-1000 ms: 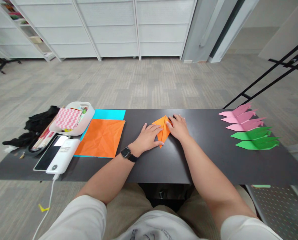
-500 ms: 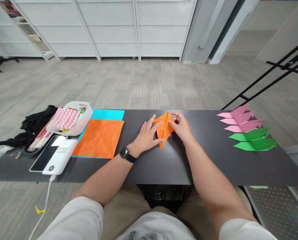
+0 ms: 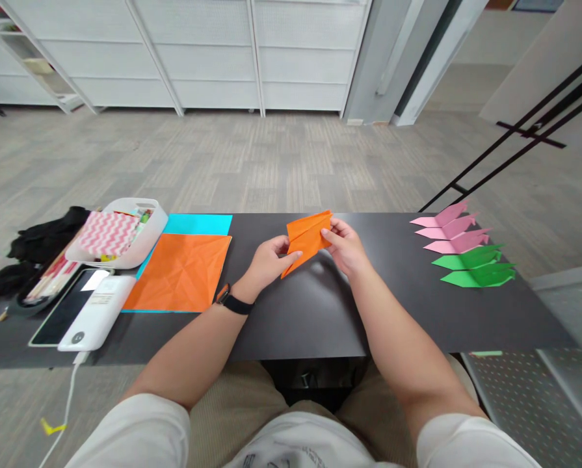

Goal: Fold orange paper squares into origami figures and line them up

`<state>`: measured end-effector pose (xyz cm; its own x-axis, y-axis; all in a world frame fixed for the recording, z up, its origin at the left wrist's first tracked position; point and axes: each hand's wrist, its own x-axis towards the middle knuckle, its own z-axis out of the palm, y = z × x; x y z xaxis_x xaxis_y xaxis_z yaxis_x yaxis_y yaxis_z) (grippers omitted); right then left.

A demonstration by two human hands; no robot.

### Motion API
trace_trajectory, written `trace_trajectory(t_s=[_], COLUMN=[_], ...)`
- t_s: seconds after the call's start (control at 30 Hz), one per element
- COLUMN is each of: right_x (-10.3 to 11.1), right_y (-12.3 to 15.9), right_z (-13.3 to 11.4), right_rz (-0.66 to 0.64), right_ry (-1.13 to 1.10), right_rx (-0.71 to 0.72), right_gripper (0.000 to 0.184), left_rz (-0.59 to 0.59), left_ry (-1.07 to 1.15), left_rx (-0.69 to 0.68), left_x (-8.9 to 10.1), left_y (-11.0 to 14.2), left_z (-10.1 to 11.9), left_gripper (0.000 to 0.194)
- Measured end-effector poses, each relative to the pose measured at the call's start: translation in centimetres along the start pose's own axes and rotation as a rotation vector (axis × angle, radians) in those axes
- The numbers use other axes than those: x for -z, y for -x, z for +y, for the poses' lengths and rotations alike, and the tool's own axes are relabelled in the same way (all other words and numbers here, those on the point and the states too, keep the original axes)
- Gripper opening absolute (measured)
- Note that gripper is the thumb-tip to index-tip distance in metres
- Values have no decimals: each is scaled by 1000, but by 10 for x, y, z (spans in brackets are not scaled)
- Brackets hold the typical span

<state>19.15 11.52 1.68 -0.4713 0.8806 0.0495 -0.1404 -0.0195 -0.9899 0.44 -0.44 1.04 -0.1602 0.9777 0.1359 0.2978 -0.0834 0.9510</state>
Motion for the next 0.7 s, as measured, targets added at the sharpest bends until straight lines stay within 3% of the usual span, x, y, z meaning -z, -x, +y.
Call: trace_trajectory(t_s=[0.13,0.23,0.43,0.57,0.7], right_x=[4,9,18,21,23], right_y=[-2,-5,-13,-13,-13], right_z=[0,1,12,23,29], right_rz=[-9,20,8,-3,-43], right_ry=[50,105,191,334,463], right_rx=[31,-2,-175,-159,-95], right_gripper=[52,58,68,52,34], left_rz=[242,292,72,-134,-210], left_ry=[-308,-549,-818,-861,-848], left_rx=[-148,-276,-318,-307,-291], left_x=[14,24,19,13,17], left_y=[2,3,-8,-11,-6], left_z=[9,12,-1,-6,-3], left_gripper=[12,10,23,26,39])
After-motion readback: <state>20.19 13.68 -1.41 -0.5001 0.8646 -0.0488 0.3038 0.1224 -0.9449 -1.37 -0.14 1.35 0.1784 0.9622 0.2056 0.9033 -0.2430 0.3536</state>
